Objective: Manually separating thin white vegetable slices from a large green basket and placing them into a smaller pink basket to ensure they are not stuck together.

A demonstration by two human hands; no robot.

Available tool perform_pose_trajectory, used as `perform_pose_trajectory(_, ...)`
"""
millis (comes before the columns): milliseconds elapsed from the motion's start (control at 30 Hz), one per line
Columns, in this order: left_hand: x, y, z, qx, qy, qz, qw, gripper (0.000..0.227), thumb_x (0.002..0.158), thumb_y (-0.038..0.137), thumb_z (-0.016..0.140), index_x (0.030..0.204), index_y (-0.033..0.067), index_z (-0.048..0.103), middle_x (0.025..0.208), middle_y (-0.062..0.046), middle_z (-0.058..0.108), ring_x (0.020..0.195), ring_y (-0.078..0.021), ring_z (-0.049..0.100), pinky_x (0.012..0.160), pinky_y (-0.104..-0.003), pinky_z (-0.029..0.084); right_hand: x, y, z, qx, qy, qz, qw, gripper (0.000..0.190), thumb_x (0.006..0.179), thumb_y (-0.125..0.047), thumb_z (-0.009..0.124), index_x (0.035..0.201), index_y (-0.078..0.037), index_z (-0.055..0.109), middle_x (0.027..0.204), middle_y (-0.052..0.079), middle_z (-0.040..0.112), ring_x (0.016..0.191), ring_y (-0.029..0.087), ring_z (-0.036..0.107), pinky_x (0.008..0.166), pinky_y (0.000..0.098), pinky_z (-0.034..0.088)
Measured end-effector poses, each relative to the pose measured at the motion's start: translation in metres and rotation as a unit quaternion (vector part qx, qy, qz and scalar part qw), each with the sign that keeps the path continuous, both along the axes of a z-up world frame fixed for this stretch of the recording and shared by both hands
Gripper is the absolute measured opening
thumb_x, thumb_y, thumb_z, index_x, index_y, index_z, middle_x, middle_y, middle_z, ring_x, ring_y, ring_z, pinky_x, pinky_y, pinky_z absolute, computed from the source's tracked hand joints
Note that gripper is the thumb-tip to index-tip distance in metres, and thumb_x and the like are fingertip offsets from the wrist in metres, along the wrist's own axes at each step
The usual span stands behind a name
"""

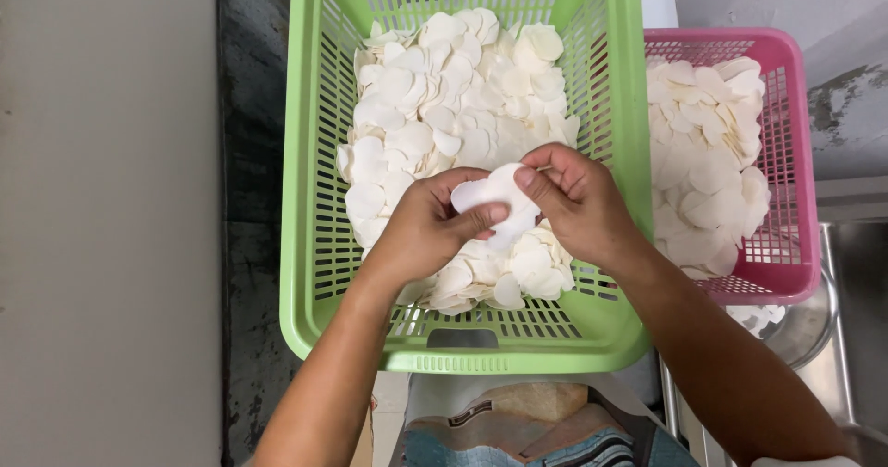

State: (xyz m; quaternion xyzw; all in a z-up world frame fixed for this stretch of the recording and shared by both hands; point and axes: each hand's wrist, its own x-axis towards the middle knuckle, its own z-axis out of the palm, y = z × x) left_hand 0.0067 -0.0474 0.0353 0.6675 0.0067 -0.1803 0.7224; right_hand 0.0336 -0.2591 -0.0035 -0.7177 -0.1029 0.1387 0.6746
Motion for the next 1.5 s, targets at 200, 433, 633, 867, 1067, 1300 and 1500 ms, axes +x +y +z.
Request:
perform_pose_trajectory(200, 0.002, -0.007, -0.017, -0.006, 0.026, 0.061, 0.998, 0.021, 0.092, 0.013, 0.075, 0.106, -0.0021, 0.074, 0.078, -0.015, 0.072, 0.067, -0.0159, 0.074, 0.068, -0.027, 0.067, -0.004, 0.0, 0.004, 0.012, -0.016, 0.003, 1.0, 0.023, 0.093, -0.007, 0.077, 0.108, 0.006, 0.065, 0.075, 0.011, 0.069, 0.069, 0.01, 0.064, 0.067, 0.0242, 0.06)
perform_pose_trajectory(433, -0.001, -0.017, -0.005, -0.029, 0.013, 0.053, 0.998, 0.029, 0.088, 0.011, 0.079, 0.112, -0.0043, 0.073, 0.087, -0.016, 0.072, 0.073, -0.0146, 0.069, 0.07, -0.03, 0.067, 0.002, -0.011, 0.002, -0.061, 0.013, 0.058, 0.996, 0.027, 0.103, -0.021, 0.064, 0.101, 0.004, 0.073, 0.073, 0.013, 0.072, 0.068, 0.015, 0.064, 0.069, 0.0321, 0.062)
perform_pose_trajectory(633, -0.005, -0.013, -0.029, 0.032, 0.009, 0.044, 0.998, 0.016, 0.092, 0.014, 0.076, 0.098, -0.0007, 0.076, 0.077, -0.011, 0.072, 0.062, -0.0091, 0.066, 0.059, -0.025, 0.064, 0.004, -0.009, 0.014, -0.03, -0.025, 0.038, 0.999, 0.023, 0.094, -0.013, 0.077, 0.107, 0.004, 0.069, 0.075, 0.013, 0.07, 0.07, 0.013, 0.065, 0.068, 0.0277, 0.059)
perform_pose_trajectory(867, -0.003, -0.016, -0.02, 0.047, 0.008, 0.015, 0.999, 0.014, 0.089, 0.011, 0.078, 0.099, 0.0012, 0.078, 0.073, -0.006, 0.07, 0.058, -0.0067, 0.057, 0.053, -0.022, 0.055, 0.007, -0.024, 0.0, -0.014, -0.014, 0.026, 0.999, 0.026, 0.105, -0.017, 0.062, 0.101, 0.006, 0.073, 0.076, 0.017, 0.074, 0.07, 0.015, 0.068, 0.071, 0.0301, 0.06)
perform_pose_trajectory(1067, -0.004, -0.019, -0.022, 0.061, 0.023, 0.022, 0.998, 0.013, 0.091, 0.017, 0.077, 0.092, 0.004, 0.078, 0.059, -0.005, 0.067, 0.051, -0.0052, 0.052, 0.045, -0.017, 0.046, 0.002, -0.021, 0.004, 0.054, -0.01, 0.034, 0.998, 0.029, 0.1, -0.007, 0.065, 0.122, 0.011, 0.066, 0.1, 0.025, 0.076, 0.085, 0.019, 0.07, 0.08, 0.0346, 0.062)
perform_pose_trajectory(1300, 0.001, -0.017, -0.008, 0.042, -0.012, -0.016, 0.999, 0.016, 0.091, 0.008, 0.073, 0.106, 0.003, 0.078, 0.103, -0.019, 0.079, 0.089, -0.0149, 0.063, 0.083, -0.033, 0.058, -0.001, -0.04, 0.011, 0.097, 0.012, -0.017, 0.995, 0.031, 0.1, -0.009, 0.062, 0.125, 0.008, 0.063, 0.108, 0.026, 0.073, 0.093, 0.027, 0.074, 0.086, 0.0408, 0.065)
perform_pose_trajectory(1500, 0.013, -0.046, -0.026, 0.042, -0.005, 0.009, 0.999, 0.016, 0.089, 0.021, 0.081, 0.093, 0.0057, 0.078, 0.066, -0.005, 0.07, 0.059, -0.0039, 0.054, 0.054, -0.015, 0.047, -0.019, -0.056, 0.011, 0.085, 0.001, -0.083, 0.993, 0.031, 0.096, -0.009, 0.069, 0.122, 0.007, 0.063, 0.108, 0.023, 0.074, 0.096, 0.025, 0.073, 0.088, 0.0406, 0.065)
